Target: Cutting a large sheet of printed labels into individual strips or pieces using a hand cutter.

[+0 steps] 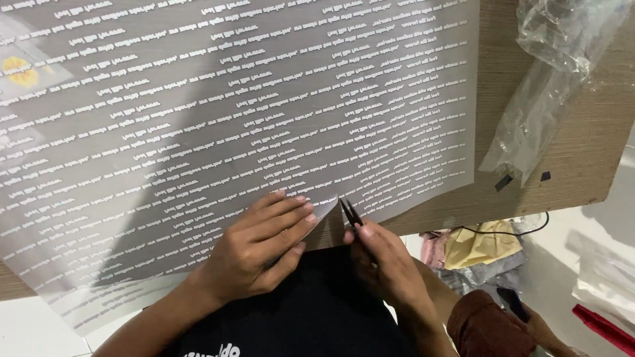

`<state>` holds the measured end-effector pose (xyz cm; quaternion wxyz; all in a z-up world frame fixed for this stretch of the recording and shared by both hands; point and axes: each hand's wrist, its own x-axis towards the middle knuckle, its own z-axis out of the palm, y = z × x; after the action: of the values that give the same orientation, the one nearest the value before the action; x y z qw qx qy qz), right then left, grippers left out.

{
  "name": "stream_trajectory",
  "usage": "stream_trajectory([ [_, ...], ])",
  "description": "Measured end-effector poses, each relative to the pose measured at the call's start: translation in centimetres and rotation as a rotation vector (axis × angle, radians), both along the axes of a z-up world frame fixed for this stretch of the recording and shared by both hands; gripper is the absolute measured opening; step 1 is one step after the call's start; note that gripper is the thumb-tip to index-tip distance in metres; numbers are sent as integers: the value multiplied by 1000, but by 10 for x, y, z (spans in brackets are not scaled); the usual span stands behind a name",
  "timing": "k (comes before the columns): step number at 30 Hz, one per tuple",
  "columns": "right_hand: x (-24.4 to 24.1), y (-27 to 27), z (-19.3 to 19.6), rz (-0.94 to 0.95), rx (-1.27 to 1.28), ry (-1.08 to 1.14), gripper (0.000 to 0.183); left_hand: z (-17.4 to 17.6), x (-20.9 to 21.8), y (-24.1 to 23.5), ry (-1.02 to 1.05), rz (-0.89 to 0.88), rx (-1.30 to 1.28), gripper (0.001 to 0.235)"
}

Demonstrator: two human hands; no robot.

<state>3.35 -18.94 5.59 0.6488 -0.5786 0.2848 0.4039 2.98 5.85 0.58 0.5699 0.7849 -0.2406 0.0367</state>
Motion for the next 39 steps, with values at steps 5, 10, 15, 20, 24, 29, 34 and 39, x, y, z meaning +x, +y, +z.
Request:
stream_trajectory([
  [5,1,10,0,-55,-35,-27,35,1,2,1,-62,-20,58,32],
  [10,-3,15,-9,-131,3,2,36,0,2,2,-86,-17,62,30],
  [15,1,25,-4,-160,-34,-1,36,1,3,2,-113,-13,93,29],
  [20,0,31,-3,-154,-34,-104,33,1,3,2,-128,-23,108,29],
  [24,1,32,-5,-143,-21,-151,35,0,2,2,-146,-23,119,28],
  [29,1,35,-3,-98,-100,-100,36,-1,1,2,-133,-34,119,31],
  [34,-5,37,-14,-158,-118,-89,37,0,3,2,-137,-38,121,29],
  [39,-7,41,-15,-147,-149,-148,37,-1,2,1,-136,-43,126,31],
])
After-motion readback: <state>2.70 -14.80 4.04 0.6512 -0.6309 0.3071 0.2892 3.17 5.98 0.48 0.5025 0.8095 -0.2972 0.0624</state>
